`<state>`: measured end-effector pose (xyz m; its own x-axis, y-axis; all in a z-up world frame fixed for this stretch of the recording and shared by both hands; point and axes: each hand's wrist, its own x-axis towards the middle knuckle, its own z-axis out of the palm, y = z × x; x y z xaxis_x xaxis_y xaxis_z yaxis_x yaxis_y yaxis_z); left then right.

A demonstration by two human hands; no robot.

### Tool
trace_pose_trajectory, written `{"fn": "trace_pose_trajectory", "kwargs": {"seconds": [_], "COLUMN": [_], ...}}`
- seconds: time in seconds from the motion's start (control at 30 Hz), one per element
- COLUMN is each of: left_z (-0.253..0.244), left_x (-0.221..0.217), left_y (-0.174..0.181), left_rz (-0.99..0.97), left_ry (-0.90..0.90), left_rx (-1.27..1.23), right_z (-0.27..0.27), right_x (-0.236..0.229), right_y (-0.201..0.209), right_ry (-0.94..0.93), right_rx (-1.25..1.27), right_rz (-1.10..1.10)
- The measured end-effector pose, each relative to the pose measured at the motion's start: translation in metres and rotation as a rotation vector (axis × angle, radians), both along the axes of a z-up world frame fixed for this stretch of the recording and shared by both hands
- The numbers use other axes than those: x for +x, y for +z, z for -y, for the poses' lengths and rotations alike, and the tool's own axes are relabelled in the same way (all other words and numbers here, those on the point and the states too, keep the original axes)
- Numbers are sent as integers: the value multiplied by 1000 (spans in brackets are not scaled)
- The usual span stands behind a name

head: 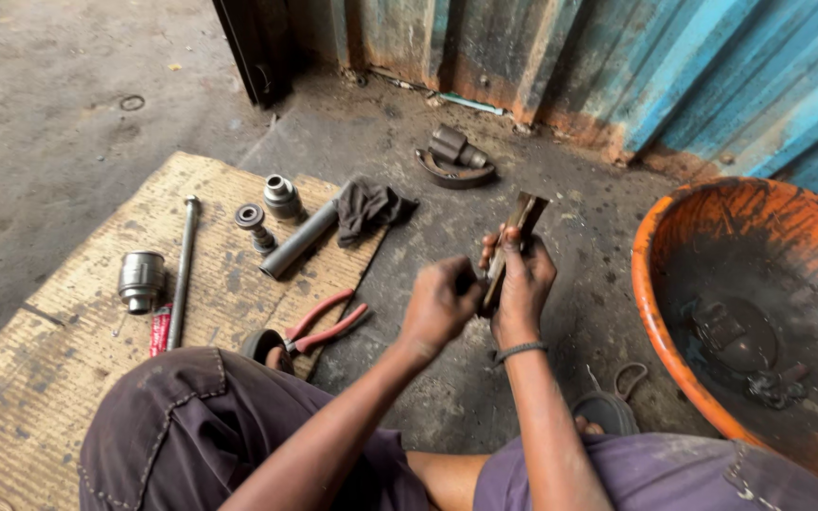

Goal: The person attaches small metal components including springs and pins to metal brake shoe frames by hand while sitting on the floor of a repair shop near a basin of dark fluid.

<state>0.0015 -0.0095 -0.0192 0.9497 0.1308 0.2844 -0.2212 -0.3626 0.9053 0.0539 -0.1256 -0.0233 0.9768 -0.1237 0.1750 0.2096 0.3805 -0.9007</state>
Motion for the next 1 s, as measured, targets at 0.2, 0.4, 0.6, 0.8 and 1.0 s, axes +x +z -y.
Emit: {"fn": "trace_pose_trajectory", "kwargs": {"seconds": [0.2, 0.4, 0.6, 0.8, 1.0], "left_z": [-43, -6, 13, 17, 22], "left_x": [6, 2, -13, -24, -30], "left_y": [5, 22, 26, 36, 32], "left_rz": [-184, -191, -162, -149, 12], "left_ry": [336, 99, 6, 14, 100], "left_rx": [-130, -243, -157, -121, 112], "right_z": [42, 40, 30, 27, 18], "right_x": [19, 19, 18, 17, 14], "right_y": [20, 14, 14, 10, 5], "right_ry": [-84, 78, 96, 77, 64], "right_rx": [129, 118, 73, 16, 26], "right_rz": [84, -22, -67, -46, 14]}}
